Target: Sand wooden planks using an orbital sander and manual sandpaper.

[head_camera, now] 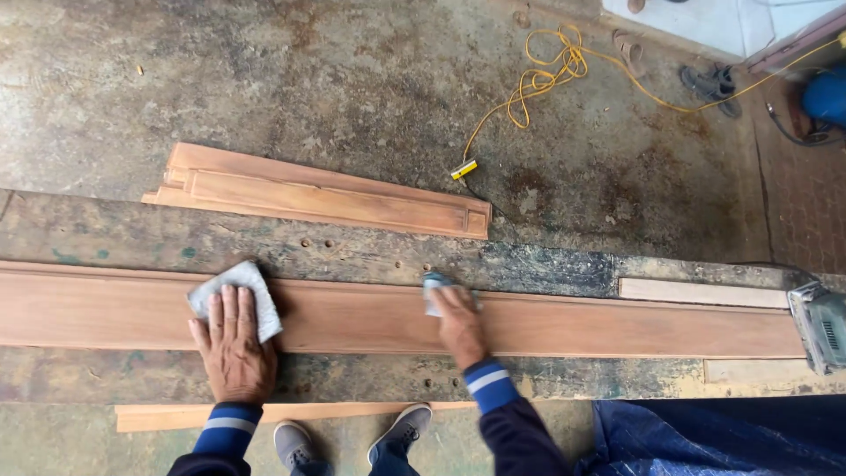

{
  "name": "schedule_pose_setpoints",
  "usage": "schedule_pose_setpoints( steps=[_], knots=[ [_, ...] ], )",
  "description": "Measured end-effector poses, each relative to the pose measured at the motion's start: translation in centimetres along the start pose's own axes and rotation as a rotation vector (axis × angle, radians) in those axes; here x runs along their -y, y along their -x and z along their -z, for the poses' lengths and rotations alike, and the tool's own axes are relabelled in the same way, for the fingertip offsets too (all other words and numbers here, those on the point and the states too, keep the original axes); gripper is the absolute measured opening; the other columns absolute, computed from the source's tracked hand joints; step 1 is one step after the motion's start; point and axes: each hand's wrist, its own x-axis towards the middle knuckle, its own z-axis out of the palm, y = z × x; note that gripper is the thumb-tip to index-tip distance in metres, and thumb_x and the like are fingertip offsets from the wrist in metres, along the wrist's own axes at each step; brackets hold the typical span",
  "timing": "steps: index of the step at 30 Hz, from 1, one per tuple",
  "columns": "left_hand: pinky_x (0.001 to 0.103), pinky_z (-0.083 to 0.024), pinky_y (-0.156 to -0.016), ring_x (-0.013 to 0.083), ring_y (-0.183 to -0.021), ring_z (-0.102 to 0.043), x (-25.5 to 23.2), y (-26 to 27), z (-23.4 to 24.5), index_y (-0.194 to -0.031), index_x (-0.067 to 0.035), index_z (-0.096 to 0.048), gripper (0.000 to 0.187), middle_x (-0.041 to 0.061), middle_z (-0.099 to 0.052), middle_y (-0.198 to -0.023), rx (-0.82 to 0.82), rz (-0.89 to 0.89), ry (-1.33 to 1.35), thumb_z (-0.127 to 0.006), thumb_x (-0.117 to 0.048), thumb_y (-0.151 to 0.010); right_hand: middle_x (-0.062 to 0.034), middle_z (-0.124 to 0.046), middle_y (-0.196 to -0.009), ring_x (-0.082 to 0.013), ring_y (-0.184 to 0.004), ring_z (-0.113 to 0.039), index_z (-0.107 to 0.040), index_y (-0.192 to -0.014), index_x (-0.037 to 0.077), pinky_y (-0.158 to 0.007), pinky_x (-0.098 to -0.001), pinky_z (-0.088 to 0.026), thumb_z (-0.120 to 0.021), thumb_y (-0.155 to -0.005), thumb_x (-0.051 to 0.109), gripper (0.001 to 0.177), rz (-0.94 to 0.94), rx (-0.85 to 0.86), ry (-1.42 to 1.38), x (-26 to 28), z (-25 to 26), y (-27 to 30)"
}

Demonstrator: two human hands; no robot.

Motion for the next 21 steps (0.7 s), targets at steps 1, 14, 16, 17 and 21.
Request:
schedule_pose_setpoints(
  steps=[1,14,16,17,21],
  knots=[
    [0.064,-0.016,-0.125,0.0393,-0.155,-0.031,-0.5,0.1,-0.2,-0.155,-0.004,-0.046,0.07,0.021,-0.039,-0.164,-0.035,0.04,-0.034,-0.056,-0.023,-0.088,-0.011,-0.069,-0.123,-0.0336,-0.116,-0.063,-0.069,-0.122,0.006,-0.101,-0.0443,-0.052,-0.068,-0.085,-0.001,0.038,-0.022,-0.009,0.052,-3.7,1.3,1.5],
    [0.064,-0.015,-0.13,0.0396,-0.159,-0.032,-1.6,-0.2,-0.4,-0.158,-0.005,-0.047,0.06,0.02,-0.041,-0.167,-0.097,0.118,-0.095,-0.045,-0.025,-0.101,-0.0035,-0.073,-0.112,-0.0255,-0.109,-0.064,-0.074,-0.112,0.012,-0.096,-0.0516,-0.051,-0.07,-0.083,0.002,0.031,-0.064,-0.215,0.154,-10.0,4.8,4.3],
    [0.064,-0.015,-0.13,0.0399,-0.159,-0.032,-1.8,0.2,-0.2,-0.158,-0.004,-0.046,0.06,0.021,-0.041,-0.168,-0.105,0.095,-0.089,-0.045,-0.025,-0.102,-0.0047,-0.071,-0.114,-0.0268,-0.112,-0.065,-0.072,-0.117,0.01,-0.1,-0.0482,-0.053,-0.068,-0.087,-0.001,0.032,-0.045,-0.155,0.044,-8.1,4.3,3.4],
    [0.064,-0.014,-0.13,0.0402,-0.159,-0.031,-1.7,-0.1,-0.1,-0.158,-0.003,-0.046,0.06,0.021,-0.04,-0.168,-0.109,0.059,-0.077,-0.044,-0.025,-0.103,-0.0058,-0.07,-0.117,-0.0282,-0.115,-0.065,-0.071,-0.121,0.007,-0.103,-0.0448,-0.055,-0.066,-0.09,-0.003,0.033,-0.038,-0.103,-0.06,-7.0,4.1,3.1],
    [0.063,-0.014,-0.131,0.0396,-0.159,-0.032,-1.7,-0.2,-0.4,-0.158,-0.004,-0.047,0.059,0.021,-0.041,-0.167,-0.112,0.067,-0.081,-0.043,-0.027,-0.104,-0.009,-0.071,-0.121,-0.0268,-0.109,-0.067,-0.07,-0.121,0.009,-0.102,-0.046,-0.054,-0.071,-0.083,0.002,0.038,0.016,-0.056,0.034,-17.0,8.5,6.9]
  ],
)
